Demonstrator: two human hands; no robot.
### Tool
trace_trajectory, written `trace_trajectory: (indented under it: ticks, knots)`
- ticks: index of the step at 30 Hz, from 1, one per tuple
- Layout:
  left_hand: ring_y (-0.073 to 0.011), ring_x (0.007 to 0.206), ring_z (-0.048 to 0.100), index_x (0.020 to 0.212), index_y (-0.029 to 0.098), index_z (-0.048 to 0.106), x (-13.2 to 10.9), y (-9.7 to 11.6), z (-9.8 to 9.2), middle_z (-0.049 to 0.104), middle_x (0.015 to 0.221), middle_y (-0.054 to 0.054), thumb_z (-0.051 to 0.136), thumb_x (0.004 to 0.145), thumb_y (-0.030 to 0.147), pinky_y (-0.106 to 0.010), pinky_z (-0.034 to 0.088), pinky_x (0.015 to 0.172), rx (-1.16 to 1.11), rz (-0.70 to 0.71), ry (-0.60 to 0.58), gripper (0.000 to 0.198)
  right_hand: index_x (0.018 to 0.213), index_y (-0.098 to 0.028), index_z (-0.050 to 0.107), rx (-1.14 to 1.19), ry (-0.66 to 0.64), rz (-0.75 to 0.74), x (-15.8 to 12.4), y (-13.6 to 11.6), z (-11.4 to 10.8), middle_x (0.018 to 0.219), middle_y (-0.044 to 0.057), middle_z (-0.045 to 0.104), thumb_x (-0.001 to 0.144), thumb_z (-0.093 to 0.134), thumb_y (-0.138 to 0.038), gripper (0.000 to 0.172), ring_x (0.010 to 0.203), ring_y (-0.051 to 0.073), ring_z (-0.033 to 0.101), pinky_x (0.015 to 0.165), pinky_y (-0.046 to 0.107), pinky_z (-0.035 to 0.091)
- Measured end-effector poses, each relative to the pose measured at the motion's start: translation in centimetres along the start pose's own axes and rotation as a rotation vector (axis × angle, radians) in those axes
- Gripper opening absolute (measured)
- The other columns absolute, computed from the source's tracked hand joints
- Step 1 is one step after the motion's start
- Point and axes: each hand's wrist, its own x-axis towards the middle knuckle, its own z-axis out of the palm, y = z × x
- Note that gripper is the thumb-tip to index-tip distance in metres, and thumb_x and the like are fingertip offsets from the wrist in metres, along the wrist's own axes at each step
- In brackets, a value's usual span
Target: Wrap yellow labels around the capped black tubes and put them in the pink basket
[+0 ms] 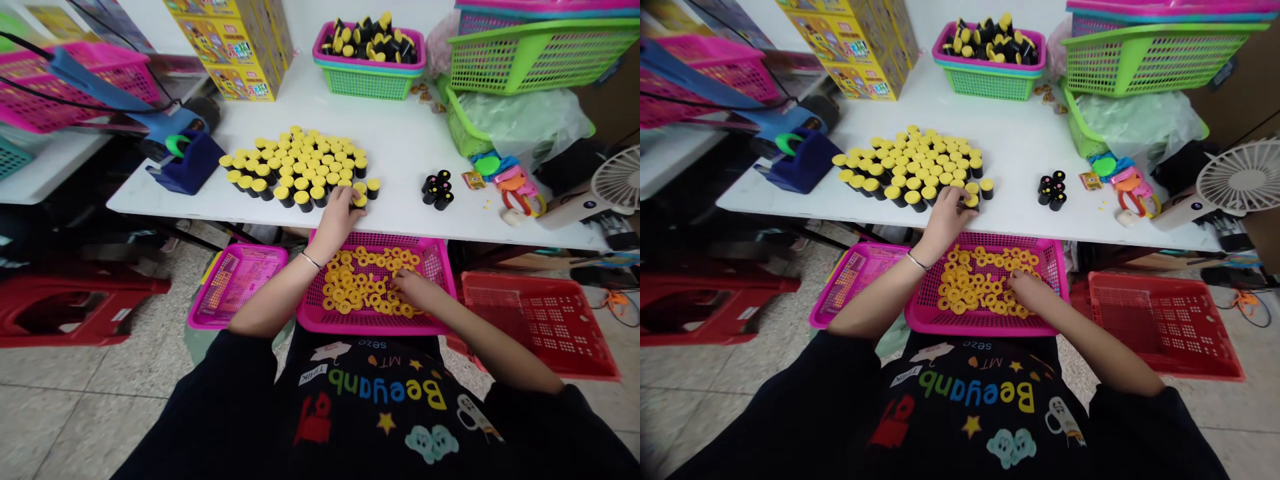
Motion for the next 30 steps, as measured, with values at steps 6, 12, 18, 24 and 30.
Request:
trace_trajectory:
  ticks: [6, 12, 18, 24, 30]
  knots:
    - [-0.0252, 0.119, 0.056, 0.125, 0.018, 0.047, -1.1, 2.6, -0.1, 0.046, 0.127, -0.013, 0.072, 0.085, 0.013, -0.045, 0.048, 0.107, 0.072, 0.138, 0.069, 0.047, 0.092, -0.017, 0.074, 0.196, 0.167, -0.019, -0.8, 0.1, -1.0, 0.102, 0.012, 0.076, 0.093, 0.058, -0.016, 0.016, 0.098, 0.023, 0.072, 0.092, 0.035, 0.056]
    - [-0.0213, 0.113, 0.061, 0.131, 0.017, 0.044, 2.2, 6.6, 5.9, 0.059, 0.124, -0.013, 0.064, 0.092, 0.02, -0.038, 0.052, 0.101, -0.127, 0.268, -0.329, 0.044, 0.105, -0.02, 0.072, 0.58, 0.563, 0.05, -2.6, 2.1, -3.7, 0.094, 0.007, 0.078, 0.09, 0.057, -0.021, 0.021, 0.084, 0.02, 0.075, 0.082, 0.035, 0.058]
    - [-0.0358, 0.122, 0.06, 0.145, 0.018, 0.03, 5.8, 8.9, 11.8, 0.062, 0.133, -0.02, 0.072, 0.089, 0.029, -0.057, 0.045, 0.105, -0.072, -0.027, -0.242, 0.07, 0.11, -0.02, 0.073, 0.967, 1.047, 0.243, -4.6, 3.9, -6.4, 0.074, 0.002, 0.073, 0.088, 0.065, -0.047, 0.036, 0.059, 0.016, 0.066, 0.067, 0.034, 0.059]
    - [-0.0343, 0.121, 0.061, 0.138, 0.019, 0.036, 6.0, 9.0, 12.5, 0.065, 0.131, -0.016, 0.063, 0.092, 0.018, -0.057, 0.046, 0.102, -0.061, -0.01, -0.229, 0.053, 0.09, -0.022, 0.074, 1.03, 1.205, 0.201, -4.6, 4.3, -5.8, 0.109, 0.006, 0.068, 0.082, 0.073, -0.052, 0.031, 0.069, 0.014, 0.071, 0.079, 0.039, 0.065]
    - [-0.025, 0.108, 0.067, 0.129, 0.016, 0.044, 6.0, 5.7, 9.9, 0.068, 0.119, -0.016, 0.066, 0.089, 0.016, -0.04, 0.052, 0.095, -0.14, 0.077, -0.26, 0.046, 0.101, -0.023, 0.076, 0.764, 1.361, 0.137, -0.3, 5.2, -7.6, 0.106, 0.008, 0.07, 0.087, 0.069, -0.044, 0.026, 0.079, 0.019, 0.073, 0.08, 0.041, 0.066]
